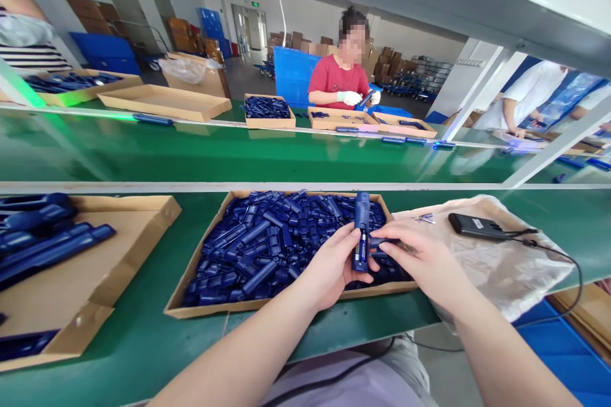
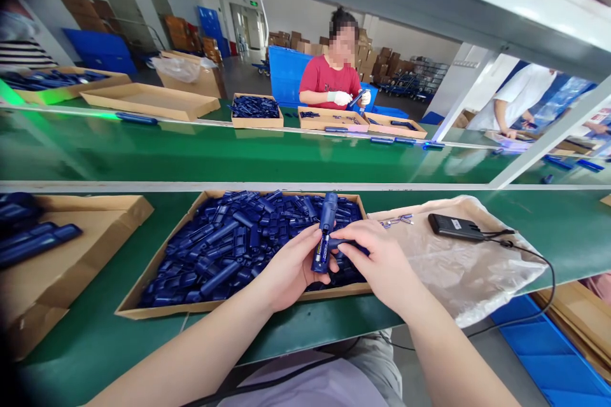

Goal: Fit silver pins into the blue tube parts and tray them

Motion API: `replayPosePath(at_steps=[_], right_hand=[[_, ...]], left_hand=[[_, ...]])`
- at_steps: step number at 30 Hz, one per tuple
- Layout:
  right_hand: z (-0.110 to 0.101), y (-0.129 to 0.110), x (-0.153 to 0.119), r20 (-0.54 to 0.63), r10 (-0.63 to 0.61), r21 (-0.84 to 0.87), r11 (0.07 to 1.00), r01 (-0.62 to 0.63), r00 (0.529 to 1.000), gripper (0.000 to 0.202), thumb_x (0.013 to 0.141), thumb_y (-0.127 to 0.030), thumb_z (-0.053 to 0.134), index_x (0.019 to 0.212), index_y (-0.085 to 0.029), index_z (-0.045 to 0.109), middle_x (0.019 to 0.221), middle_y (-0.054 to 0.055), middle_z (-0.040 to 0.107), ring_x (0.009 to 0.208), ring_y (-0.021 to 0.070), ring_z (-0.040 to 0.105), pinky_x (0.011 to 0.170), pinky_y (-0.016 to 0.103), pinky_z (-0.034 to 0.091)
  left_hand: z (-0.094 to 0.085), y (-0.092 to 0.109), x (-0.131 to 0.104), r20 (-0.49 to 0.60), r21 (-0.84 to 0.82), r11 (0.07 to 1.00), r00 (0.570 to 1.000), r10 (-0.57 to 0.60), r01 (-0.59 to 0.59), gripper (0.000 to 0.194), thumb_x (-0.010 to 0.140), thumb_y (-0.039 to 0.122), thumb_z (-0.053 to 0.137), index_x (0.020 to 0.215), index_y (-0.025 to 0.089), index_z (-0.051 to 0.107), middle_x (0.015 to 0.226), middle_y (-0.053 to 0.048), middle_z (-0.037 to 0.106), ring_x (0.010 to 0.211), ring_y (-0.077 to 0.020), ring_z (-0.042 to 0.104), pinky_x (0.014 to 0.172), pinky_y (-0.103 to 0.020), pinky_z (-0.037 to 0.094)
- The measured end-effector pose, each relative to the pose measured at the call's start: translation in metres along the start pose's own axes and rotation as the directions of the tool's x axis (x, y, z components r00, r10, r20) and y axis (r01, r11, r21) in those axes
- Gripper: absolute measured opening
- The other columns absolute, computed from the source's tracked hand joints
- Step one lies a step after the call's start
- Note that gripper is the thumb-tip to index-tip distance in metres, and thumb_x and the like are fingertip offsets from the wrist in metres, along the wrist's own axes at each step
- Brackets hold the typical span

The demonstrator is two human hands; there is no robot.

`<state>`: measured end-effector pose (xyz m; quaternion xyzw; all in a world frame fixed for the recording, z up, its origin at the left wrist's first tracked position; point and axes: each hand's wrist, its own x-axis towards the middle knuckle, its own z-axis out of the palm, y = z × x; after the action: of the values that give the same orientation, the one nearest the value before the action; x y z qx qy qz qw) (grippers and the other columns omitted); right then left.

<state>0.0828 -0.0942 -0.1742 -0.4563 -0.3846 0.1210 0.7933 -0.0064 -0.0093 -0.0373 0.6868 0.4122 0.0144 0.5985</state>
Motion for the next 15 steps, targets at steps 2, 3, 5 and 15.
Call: replayPosePath(at_steps=[2,3,5,15], right_hand=[[-0.004,-0.009,0.000,0.056,-0.070,-0.143,0.987,0.077,0.996,0.025,0.095,-0.021,0.050,0.109,-0.027,0.071,0.104,0.005,0.064,0.098,0.0169,0.061,0.090,0.032,0.052],[-0.004,-0.013,0.000,0.084,-0.058,-0.149,0.986,0.070,0.995,0.029,0.095,-0.019,0.048,0.115,-0.027,0.069,0.106,0.005,0.063,0.097,0.0166,0.061,0.088,0.032,0.053],[0.000,-0.016,0.000,0.099,0.048,-0.046,0.998,-0.044,0.994,0.038,0.091,-0.018,0.051,0.127,-0.026,0.061,0.108,0.005,0.064,0.089,0.0153,0.063,0.081,0.030,0.055],[0.029,0.011,-0.001,-0.181,0.558,0.794,0.569,-0.214,0.810,0.036,0.069,-0.043,0.083,0.086,-0.017,0.065,0.079,0.002,0.063,0.069,0.0100,0.058,0.064,0.021,0.051]], left_hand=[[0.000,-0.001,-0.001,0.040,0.046,0.999,0.999,0.013,-0.015,0.031,0.092,0.039,0.056,0.113,0.016,0.051,0.086,-0.004,0.056,0.068,-0.0119,0.059,0.050,-0.019,0.050],[-0.001,-0.001,-0.001,0.057,0.071,0.997,0.998,0.024,-0.028,0.033,0.090,0.038,0.060,0.113,0.016,0.051,0.085,-0.003,0.056,0.069,-0.0110,0.058,0.051,-0.018,0.048],[-0.001,-0.001,-0.001,0.066,0.104,0.993,0.997,0.048,-0.054,0.038,0.087,0.034,0.066,0.116,0.016,0.051,0.084,-0.002,0.054,0.070,-0.0093,0.056,0.050,-0.016,0.045],[-0.002,-0.006,0.000,0.028,0.078,0.996,0.999,0.047,-0.049,0.042,0.087,0.038,0.065,0.120,0.017,0.050,0.083,-0.001,0.053,0.068,-0.0093,0.055,0.050,-0.017,0.044]])
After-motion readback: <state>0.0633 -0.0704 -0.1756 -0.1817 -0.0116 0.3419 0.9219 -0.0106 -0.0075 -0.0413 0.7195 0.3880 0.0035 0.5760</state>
